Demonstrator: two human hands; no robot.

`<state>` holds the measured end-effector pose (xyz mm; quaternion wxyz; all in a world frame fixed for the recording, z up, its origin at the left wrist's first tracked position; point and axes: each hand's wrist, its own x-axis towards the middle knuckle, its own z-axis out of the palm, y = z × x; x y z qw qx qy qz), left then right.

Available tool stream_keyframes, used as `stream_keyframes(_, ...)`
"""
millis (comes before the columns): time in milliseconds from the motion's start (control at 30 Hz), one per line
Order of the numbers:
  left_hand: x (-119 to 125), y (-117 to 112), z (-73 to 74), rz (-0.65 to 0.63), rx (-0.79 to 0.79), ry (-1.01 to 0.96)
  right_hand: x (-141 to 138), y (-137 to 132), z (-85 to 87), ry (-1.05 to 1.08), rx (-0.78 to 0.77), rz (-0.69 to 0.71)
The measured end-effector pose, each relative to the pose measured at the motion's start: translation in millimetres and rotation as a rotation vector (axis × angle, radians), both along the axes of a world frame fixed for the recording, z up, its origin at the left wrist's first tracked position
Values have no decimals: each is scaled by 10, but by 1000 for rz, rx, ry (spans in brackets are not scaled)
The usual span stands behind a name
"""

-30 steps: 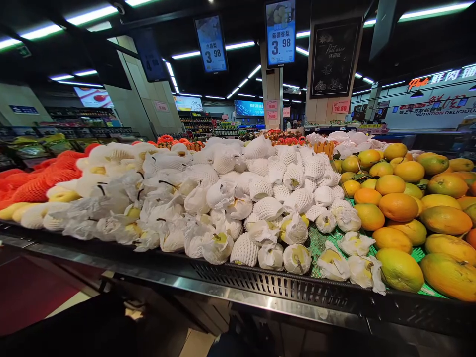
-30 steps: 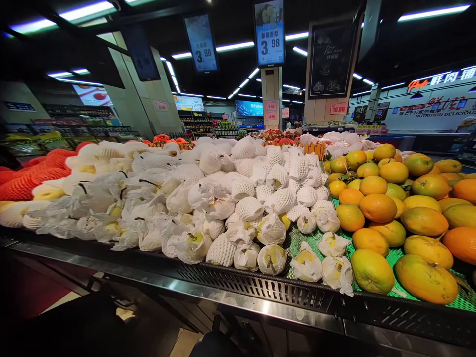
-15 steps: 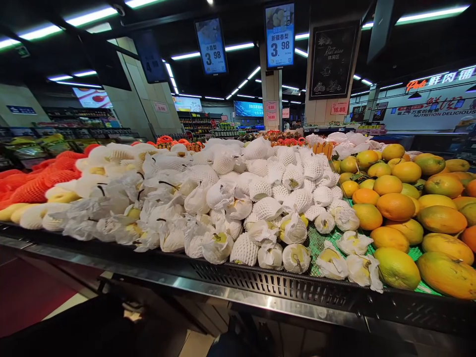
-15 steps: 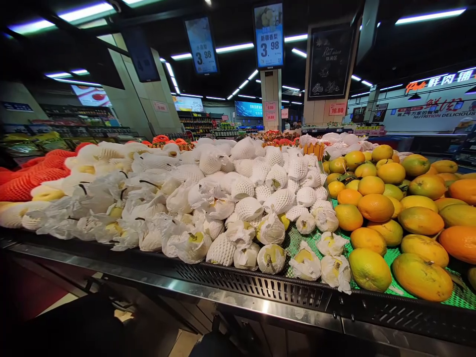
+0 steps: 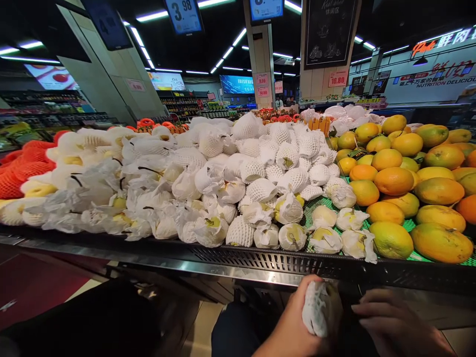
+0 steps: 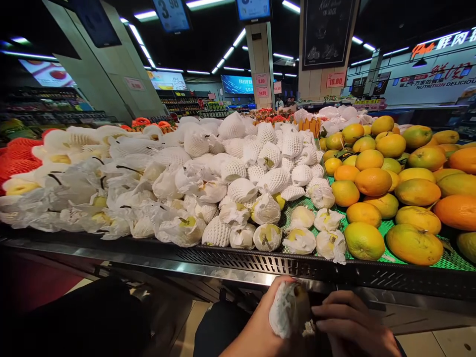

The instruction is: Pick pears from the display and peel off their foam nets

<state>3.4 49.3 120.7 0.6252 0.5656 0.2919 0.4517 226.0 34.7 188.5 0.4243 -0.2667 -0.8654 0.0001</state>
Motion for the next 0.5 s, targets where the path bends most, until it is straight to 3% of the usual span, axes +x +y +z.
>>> stream_keyframes(100, 61, 11, -47, 129, 90, 46, -105, -21, -65, 111, -78, -168)
stream_keyframes(333, 73, 7, -91, 205, 180, 156, -419, -39, -29, 103, -75, -272)
stream_keyframes(500, 50, -8, 18, 272, 346, 303, -450, -29, -4, 86, -103, -251)
